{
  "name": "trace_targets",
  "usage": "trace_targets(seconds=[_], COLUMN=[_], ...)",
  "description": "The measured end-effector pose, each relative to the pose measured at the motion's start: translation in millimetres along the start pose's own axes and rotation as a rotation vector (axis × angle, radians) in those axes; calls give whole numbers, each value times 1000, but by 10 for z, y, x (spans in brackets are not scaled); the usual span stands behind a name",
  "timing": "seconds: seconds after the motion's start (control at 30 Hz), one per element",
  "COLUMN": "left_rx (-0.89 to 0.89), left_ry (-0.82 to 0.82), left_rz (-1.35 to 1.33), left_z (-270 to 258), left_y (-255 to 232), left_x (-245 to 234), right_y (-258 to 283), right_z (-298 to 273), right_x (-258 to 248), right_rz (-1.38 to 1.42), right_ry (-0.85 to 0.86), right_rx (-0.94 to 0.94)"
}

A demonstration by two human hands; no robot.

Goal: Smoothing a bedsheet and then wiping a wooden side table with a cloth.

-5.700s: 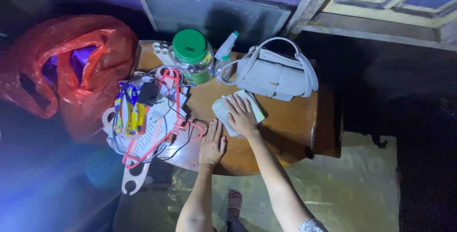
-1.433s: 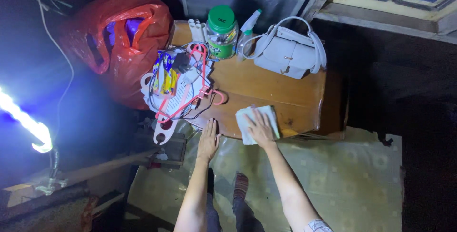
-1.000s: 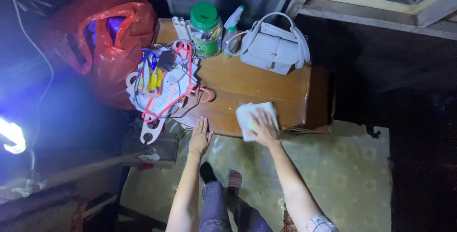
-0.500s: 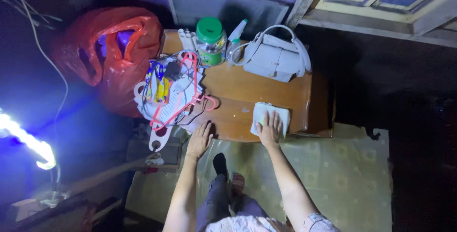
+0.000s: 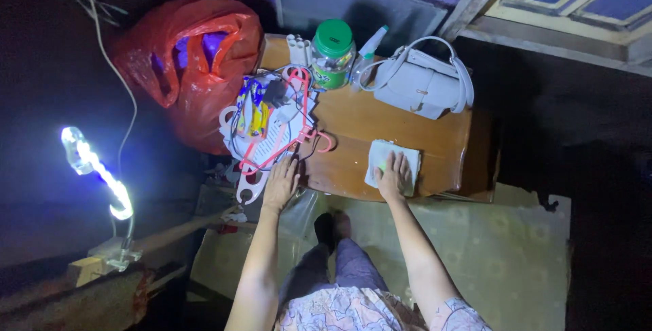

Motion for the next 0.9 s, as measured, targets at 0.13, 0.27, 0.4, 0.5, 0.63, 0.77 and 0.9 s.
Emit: trace_targets(seconds=[0.13, 0.27, 0.4, 0.5, 0.63, 0.77, 0.9], left_rx=[-84, -132, -156, -218, -246, -271, -281], left_ry=[35, 38, 27, 2, 2, -31, -171], left_rz=[14, 31, 60, 64, 90, 90, 97], left_z=[-25, 3, 156, 204, 261, 319, 339], left_y=[149, 236, 402, 534, 580, 604, 649], left_x=[11, -109, -222, -242, -227, -365, -660], right_y=[29, 299, 444, 518, 603, 792, 1231], right_z=[92, 141, 299, 399, 569, 865, 1030], right_x=[117, 205, 314, 384, 475, 573, 580], right_rz=[-66, 23, 55, 47, 19, 499, 540], right_ry=[61, 204, 355, 354, 360, 105, 121], right_rx=[59, -153, -277, -321, -197, -158, -264])
Point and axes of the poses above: each hand's wrist, its own z-axis towards the middle knuckle, its own x-axis out of the palm, y = z × x, the point moved 9 cm from there along z, towards the middle knuckle, and after that the axes turned 3 degrees about -y, right-handed, at the moved point
